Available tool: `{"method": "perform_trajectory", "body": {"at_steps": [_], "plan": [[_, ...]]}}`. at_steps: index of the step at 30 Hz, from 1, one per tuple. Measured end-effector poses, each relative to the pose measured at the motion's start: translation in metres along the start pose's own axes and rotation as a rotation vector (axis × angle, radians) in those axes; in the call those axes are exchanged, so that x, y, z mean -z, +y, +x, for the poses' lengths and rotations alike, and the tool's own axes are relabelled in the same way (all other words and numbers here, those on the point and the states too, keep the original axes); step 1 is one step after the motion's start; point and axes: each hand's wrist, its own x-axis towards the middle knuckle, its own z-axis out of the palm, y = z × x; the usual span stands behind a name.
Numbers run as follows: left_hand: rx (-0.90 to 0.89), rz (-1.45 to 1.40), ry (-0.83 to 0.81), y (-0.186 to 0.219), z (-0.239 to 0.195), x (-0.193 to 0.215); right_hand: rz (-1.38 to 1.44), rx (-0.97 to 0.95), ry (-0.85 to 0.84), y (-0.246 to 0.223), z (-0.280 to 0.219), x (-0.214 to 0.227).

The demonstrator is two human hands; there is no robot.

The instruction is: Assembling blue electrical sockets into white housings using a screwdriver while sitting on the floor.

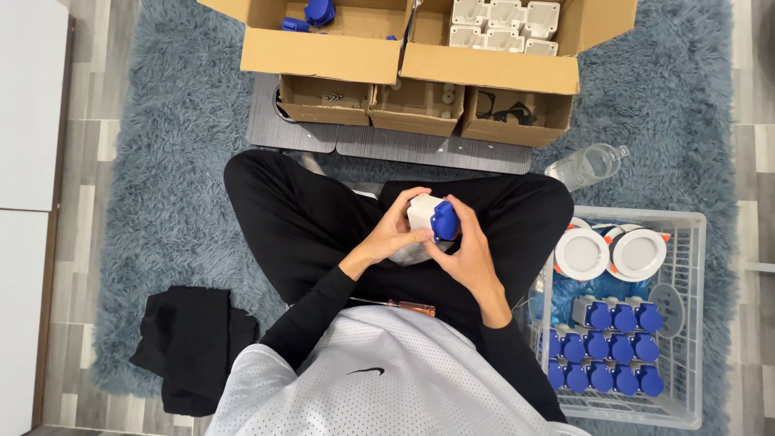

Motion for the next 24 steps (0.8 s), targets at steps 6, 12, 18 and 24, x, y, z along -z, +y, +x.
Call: {"method": "perform_trajectory", "body": {"at_steps": [6,12,18,24], "plan": [[0.023,0.065,0.024,0.015,0.001,-0.006,0.059,-0.01,-0.083,-0.002,0.002,0.011],[0.155,-0.006,-0.129,0.042,-0.004,-0.007,0.145,0.103,-0.167,-0.02,0.014,0.017],[0.119,-0.158,-0.142,0.048,-0.013,0.016,0.15,0.104,-0.217,-0.031,0.019,0.005],[0.027,0.006,-0.082,0.03,-0.023,0.048,0.33,-0.203,-0.333,-0.01,0.003,-0.02]]}}
